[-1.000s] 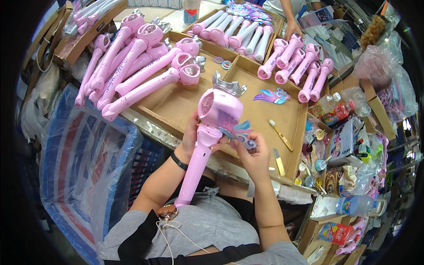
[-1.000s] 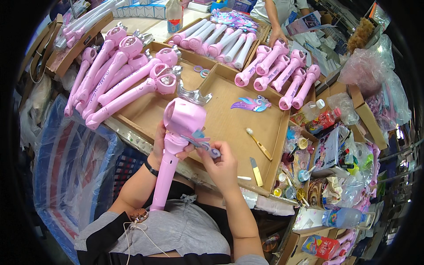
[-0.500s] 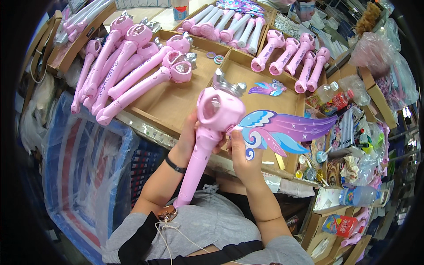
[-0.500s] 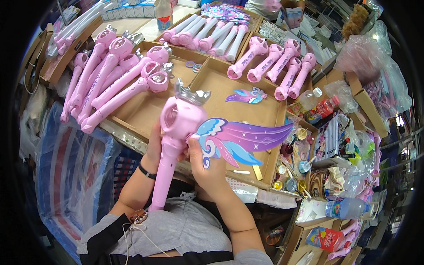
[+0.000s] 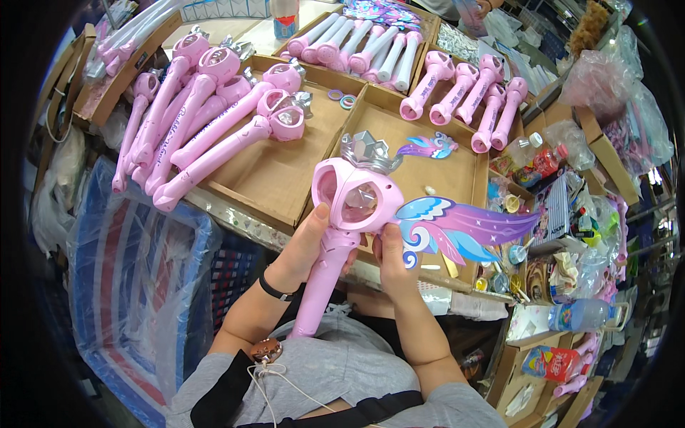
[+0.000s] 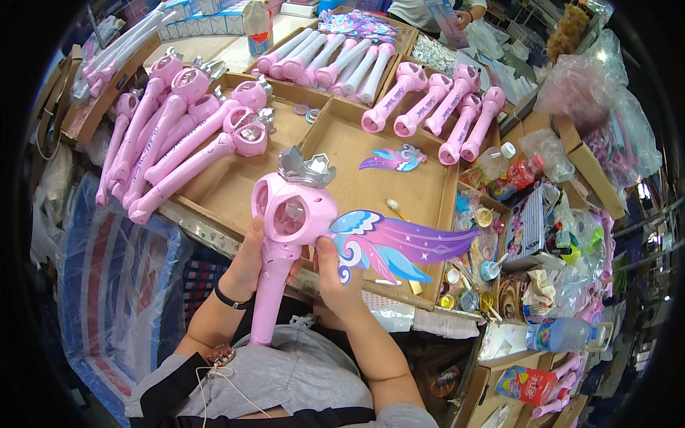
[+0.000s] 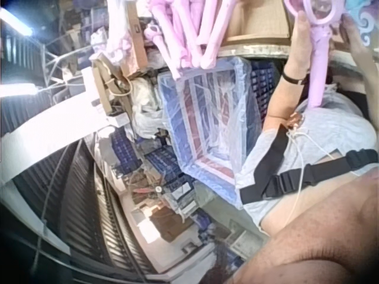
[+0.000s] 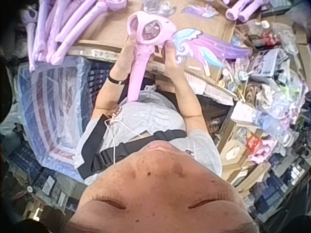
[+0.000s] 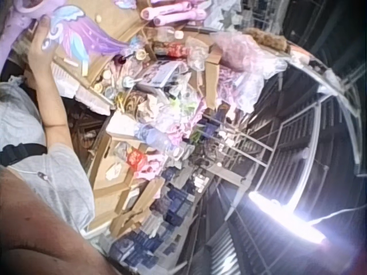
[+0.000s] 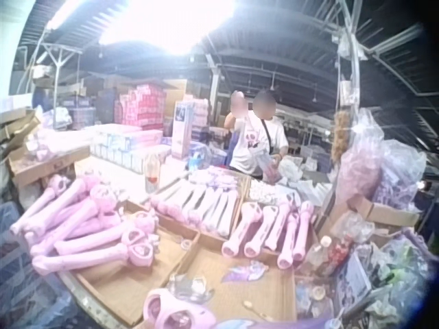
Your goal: The person assembles pink bubble wands by inserting a silver crown piece into the top, attaching a colorful wing sticker to the side, and using a small tool to adjust internal components. The person handles multiple wands one at a time, repeating the same steps for each unit.
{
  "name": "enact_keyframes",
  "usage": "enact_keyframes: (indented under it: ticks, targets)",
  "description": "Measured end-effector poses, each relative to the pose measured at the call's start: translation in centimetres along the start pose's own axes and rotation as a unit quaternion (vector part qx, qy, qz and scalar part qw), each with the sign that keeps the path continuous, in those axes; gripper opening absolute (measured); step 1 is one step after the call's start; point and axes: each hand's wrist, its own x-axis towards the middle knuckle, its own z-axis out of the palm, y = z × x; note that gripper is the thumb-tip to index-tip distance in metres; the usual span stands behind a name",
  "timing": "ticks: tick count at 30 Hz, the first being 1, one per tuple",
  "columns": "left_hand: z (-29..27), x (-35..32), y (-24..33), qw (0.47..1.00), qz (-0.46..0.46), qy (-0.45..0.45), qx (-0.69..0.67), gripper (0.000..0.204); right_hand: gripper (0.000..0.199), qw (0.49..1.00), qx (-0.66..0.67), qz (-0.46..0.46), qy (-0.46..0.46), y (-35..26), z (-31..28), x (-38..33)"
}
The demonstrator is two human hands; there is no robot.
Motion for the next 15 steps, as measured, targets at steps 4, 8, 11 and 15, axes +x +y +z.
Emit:
enact_keyframes:
  ticks: [4, 8, 11, 15]
  targets:
    - [-0.2, 0.3, 0.0, 1.0, 0.001, 0.009, -0.018, 0.075, 0.029, 0.992, 0.053, 0.109, -0.038, -1.6, -1.4, -0.7]
    - [-0.1, 0.4, 0.1, 0.999, 0.001, -0.005, -0.051, 0.069, 0.028, 0.995, 0.06, 0.063, -0.038, -1.4, -1.3, -1.4]
    - [0.6, 0.5, -0.4, 0.999, -0.015, -0.01, -0.032, 0.069, 0.028, 0.999, -0.017, 0.027, 0.015, -0.6, -0.8, -1.5]
    - [0.9, 0.8, -0.9, 1.0, -0.028, 0.008, 0.006, 0.073, 0.029, 0.996, 0.082, 0.019, 0.04, -0.2, 0.1, -1.3]
